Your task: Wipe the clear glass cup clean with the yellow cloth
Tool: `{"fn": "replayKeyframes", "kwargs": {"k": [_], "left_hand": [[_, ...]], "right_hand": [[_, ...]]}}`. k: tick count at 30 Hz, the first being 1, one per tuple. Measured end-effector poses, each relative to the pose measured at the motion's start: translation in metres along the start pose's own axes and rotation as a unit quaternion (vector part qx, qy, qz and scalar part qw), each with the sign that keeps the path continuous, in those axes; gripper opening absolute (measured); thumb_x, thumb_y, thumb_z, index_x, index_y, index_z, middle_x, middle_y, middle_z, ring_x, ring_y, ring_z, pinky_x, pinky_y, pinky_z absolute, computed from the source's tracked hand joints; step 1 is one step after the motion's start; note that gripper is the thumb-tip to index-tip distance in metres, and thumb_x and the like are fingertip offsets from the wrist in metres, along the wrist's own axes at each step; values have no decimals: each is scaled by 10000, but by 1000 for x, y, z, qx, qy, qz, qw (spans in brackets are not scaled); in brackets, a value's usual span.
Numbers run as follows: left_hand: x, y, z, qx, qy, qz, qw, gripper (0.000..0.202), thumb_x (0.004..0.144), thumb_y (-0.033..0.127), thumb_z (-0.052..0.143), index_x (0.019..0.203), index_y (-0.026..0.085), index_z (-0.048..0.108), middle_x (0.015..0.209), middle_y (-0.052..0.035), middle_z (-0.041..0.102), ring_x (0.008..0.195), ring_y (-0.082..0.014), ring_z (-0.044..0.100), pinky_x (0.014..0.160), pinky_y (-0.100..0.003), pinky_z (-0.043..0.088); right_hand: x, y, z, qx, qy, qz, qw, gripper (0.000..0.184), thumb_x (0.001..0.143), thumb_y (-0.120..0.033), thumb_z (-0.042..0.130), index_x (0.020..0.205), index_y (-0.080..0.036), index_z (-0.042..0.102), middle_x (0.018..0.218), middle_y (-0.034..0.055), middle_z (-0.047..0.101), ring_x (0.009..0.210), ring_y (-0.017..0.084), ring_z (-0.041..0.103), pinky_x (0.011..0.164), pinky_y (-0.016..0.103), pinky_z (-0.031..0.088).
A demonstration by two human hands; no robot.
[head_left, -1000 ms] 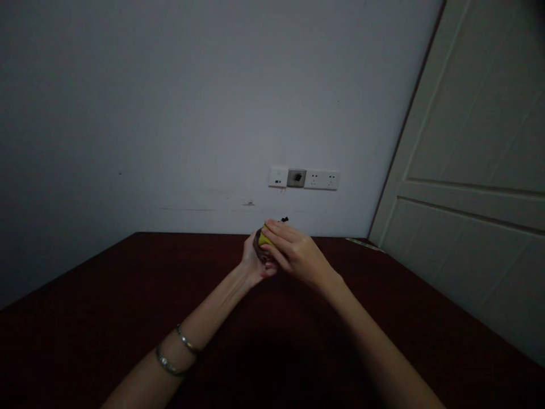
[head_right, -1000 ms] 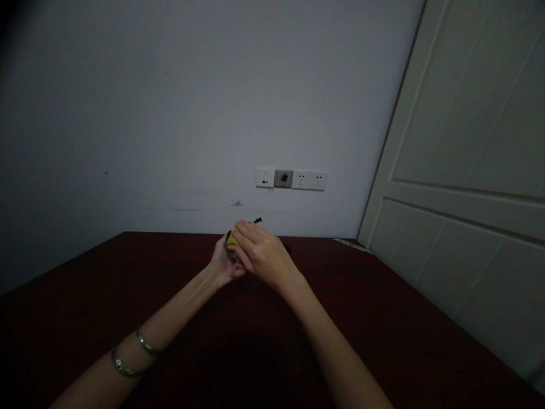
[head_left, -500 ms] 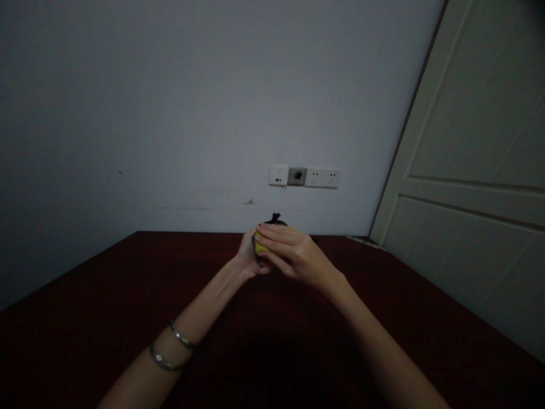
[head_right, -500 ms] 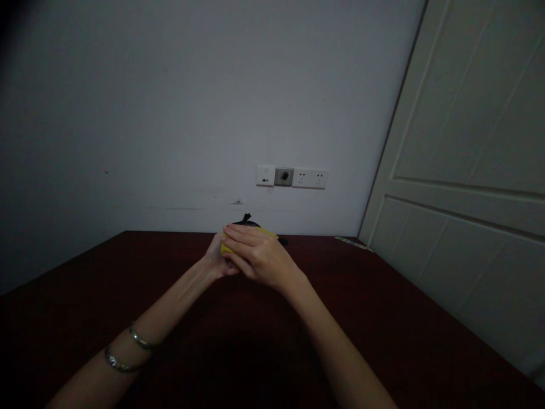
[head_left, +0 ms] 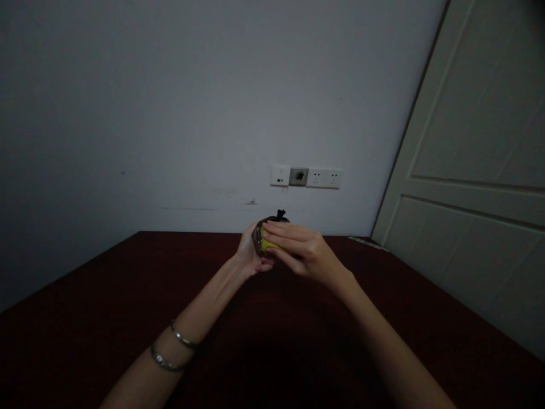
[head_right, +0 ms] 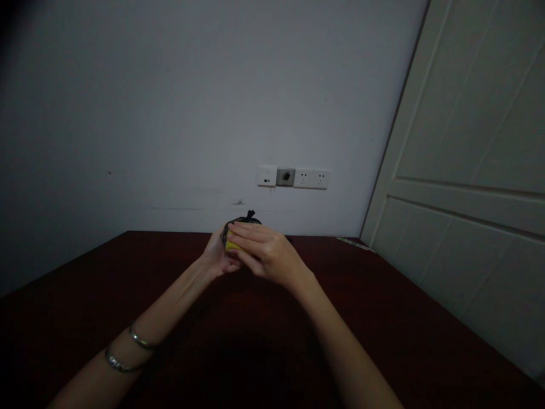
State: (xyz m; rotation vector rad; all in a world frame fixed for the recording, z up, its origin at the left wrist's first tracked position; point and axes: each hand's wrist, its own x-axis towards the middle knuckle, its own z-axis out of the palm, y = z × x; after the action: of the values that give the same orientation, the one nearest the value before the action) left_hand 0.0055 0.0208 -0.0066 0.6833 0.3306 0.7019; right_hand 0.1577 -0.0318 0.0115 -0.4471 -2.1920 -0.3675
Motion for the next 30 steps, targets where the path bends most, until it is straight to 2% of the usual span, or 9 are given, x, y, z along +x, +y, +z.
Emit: {"fn": "replayKeyframes", "kwargs": {"k": [4, 10, 15, 20, 23, 25, 27, 29, 30], "left_hand": [[0, 1, 2, 61, -15, -16, 998, 464, 838, 467, 324, 630, 125, 560, 444, -70, 550, 248, -117, 387, 207, -178, 233], [-3, 2, 2, 30, 1, 62, 998, 360, 833, 364, 358, 771, 112, 607, 454, -48, 558, 258, -141, 434, 199, -198, 271], [-5, 5, 4, 86, -24, -7, 996, 504, 839, 475, 282, 683, 108, 590, 520, -128, 609, 260, -104, 381, 212, -168, 226], [-3, 5, 3, 29, 6, 56, 998, 380, 837, 383, 354, 666, 120, 570, 458, -66, 561, 312, -120, 458, 259, -177, 314], [-4, 8, 3, 23, 19, 66, 997, 381, 833, 389, 356, 638, 129, 555, 427, -54, 536, 283, -126, 436, 241, -186, 287], [-5, 9, 4, 45, 5, 51, 998, 420, 835, 430, 325, 659, 134, 566, 445, -59, 548, 252, -121, 384, 219, -187, 234], [-6, 10, 5, 83, -11, 35, 996, 485, 840, 478, 279, 727, 128, 595, 530, -102, 604, 263, -113, 377, 223, -179, 215], [-4, 9, 3, 136, -6, 34, 990, 554, 843, 520, 237, 755, 120, 609, 587, -144, 633, 275, -104, 375, 232, -172, 208], [-3, 8, 1, 163, 7, 42, 986, 577, 845, 536, 226, 733, 118, 608, 578, -147, 630, 275, -101, 372, 235, -171, 205]], "right_hand": [[-1, 5, -7, 10, 27, 25, 999, 298, 866, -178, 535, 1150, -159, 622, 1198, 120, 632, 1168, 182, 563, 1009, 409, 474], [2, -4, -1, 26, -8, -13, 1000, 290, 853, -172, 542, 1125, -203, 637, 1219, 79, 624, 1179, 180, 553, 1016, 429, 464], [-2, 5, -10, 26, 43, 27, 998, 306, 855, -166, 544, 1151, -185, 622, 1187, 95, 644, 1156, 179, 572, 1001, 411, 481], [0, -3, -3, 38, 27, -16, 999, 304, 834, -155, 551, 1119, -210, 641, 1189, 67, 644, 1163, 179, 566, 1002, 428, 475], [0, -4, 5, 59, 51, -13, 997, 287, 819, -164, 567, 1083, -223, 661, 1157, 60, 661, 1140, 185, 584, 984, 433, 486], [-1, 0, 9, 79, 97, 27, 992, 276, 809, -165, 582, 1060, -232, 675, 1125, 56, 678, 1110, 198, 606, 977, 445, 486], [-3, 6, 10, 110, 163, 105, 975, 242, 802, -184, 597, 1014, -241, 698, 1086, 46, 696, 1071, 214, 630, 975, 457, 481], [-5, 13, 12, 163, 228, 217, 935, 180, 789, -238, 620, 934, -240, 727, 1032, 37, 718, 1008, 226, 660, 949, 450, 494], [-6, 17, 14, 194, 258, 278, 905, 161, 773, -275, 639, 890, -228, 738, 992, 37, 730, 969, 232, 674, 924, 439, 508]]}}
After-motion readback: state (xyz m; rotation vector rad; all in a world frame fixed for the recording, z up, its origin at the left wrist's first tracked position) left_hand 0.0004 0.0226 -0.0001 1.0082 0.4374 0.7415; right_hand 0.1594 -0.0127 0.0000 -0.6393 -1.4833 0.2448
